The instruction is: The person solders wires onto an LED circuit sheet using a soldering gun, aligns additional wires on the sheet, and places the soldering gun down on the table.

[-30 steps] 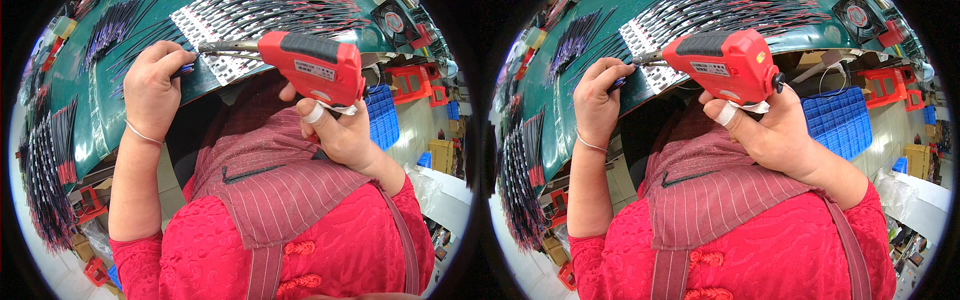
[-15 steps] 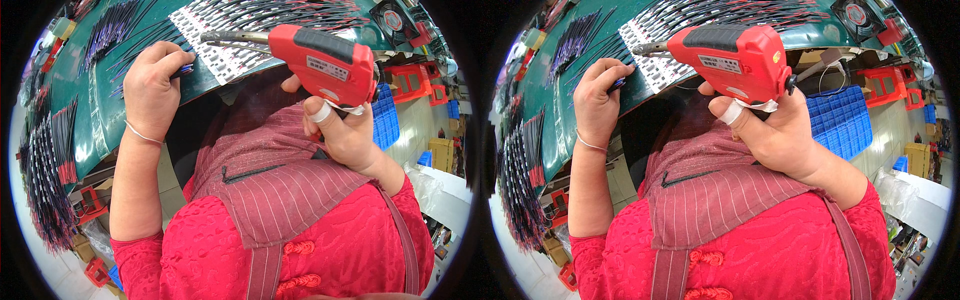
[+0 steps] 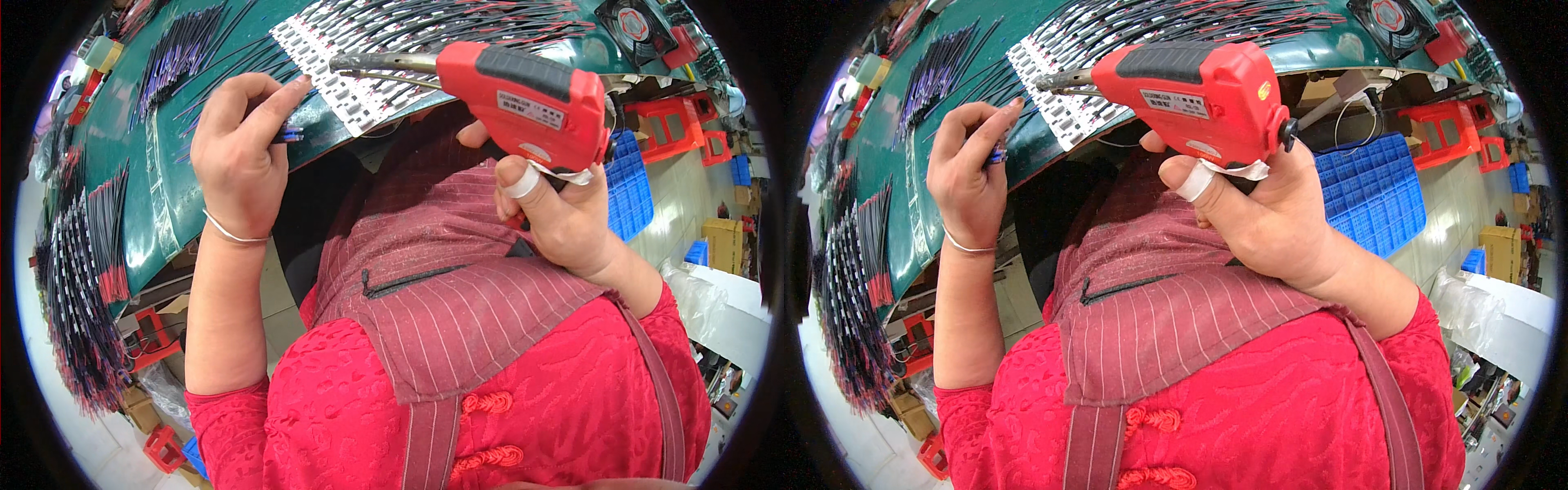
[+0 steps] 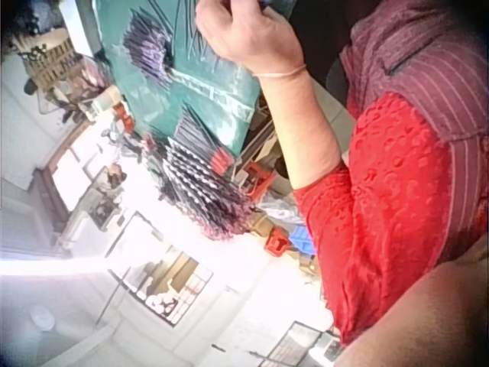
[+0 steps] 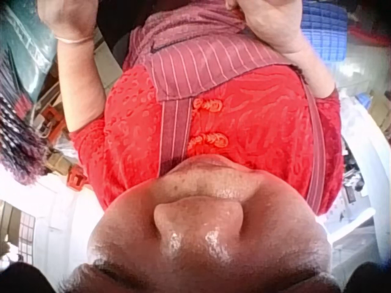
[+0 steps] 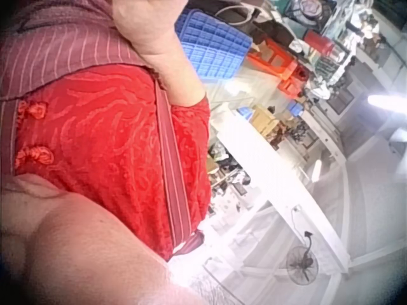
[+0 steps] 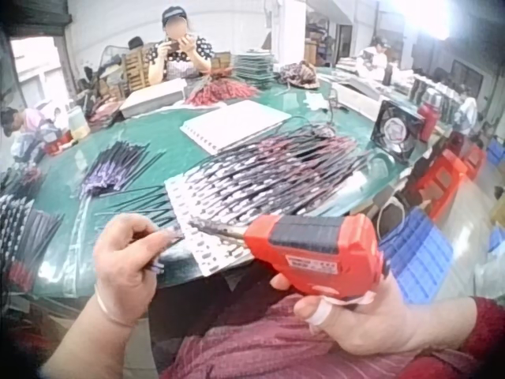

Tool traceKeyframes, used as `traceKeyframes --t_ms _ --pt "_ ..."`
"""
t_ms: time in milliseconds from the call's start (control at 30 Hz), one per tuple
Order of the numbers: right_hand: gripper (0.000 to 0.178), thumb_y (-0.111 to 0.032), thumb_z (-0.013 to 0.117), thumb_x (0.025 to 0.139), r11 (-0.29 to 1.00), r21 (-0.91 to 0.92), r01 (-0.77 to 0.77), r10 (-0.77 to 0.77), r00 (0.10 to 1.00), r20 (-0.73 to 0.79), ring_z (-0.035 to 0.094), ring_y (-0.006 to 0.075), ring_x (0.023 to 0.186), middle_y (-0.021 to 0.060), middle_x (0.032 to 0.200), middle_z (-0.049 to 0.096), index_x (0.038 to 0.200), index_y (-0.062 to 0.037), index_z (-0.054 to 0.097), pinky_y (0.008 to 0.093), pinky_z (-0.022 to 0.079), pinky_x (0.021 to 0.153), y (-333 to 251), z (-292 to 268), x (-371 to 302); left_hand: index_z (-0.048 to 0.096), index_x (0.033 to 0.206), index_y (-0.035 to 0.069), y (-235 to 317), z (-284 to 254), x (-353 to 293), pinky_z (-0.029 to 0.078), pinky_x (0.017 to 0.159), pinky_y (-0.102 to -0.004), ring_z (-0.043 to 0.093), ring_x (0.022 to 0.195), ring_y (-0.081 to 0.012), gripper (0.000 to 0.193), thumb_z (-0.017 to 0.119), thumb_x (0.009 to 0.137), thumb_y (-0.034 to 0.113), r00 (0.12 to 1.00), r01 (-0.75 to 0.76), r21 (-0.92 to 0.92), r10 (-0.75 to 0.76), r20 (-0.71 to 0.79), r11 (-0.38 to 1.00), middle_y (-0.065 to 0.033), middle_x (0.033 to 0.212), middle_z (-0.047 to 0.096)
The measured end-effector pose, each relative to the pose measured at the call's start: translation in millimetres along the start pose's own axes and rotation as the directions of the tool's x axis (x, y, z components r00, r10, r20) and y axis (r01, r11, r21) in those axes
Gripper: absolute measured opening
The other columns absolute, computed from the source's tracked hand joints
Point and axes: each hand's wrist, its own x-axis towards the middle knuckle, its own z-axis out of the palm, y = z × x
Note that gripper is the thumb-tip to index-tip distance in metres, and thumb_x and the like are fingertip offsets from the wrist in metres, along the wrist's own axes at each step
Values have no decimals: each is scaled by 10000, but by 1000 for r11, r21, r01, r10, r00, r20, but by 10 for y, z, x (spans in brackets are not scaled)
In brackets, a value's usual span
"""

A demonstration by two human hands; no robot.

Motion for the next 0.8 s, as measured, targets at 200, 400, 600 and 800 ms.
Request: traceKeyframes --t_ms 200,400,600,800 --pt "292 -44 669 947 1000 10 -25 25 999 -23 581 24 744 47 1134 702 1236 -47 628 182 463 582 -18 -19 -29 733 1171 89 92 -18 -11 497 735 -317 575 821 -218 560 636 669 -138 998 54 29 -55 26 998 -83 888 529" --pt "300 -35 663 950 998 -5 -55 55 998 3 579 24 764 51 1148 698 1247 -43 623 186 463 601 -50 -72 -62 710 1145 81 94 -1 -73 517 708 -346 617 799 -258 558 647 634 -132 995 -1 16 -1 98 1000 -105 910 586" --pt "300 -34 665 949 998 -1 -60 60 998 31 598 46 833 56 1144 697 1246 -39 626 203 482 666 -77 -67 -84 726 1032 47 98 24 -83 528 731 -338 648 832 -255 459 656 632 -167 998 54 -38 -53 31 998 -104 944 637" --pt "284 -17 675 937 999 -29 -17 18 999 35 637 96 927 62 1111 702 1219 -27 639 252 519 792 -50 -48 -62 727 955 50 138 65 -70 520 712 -373 618 819 -276 427 674 569 -125 1000 4 6 -4 27 1000 -87 898 628"
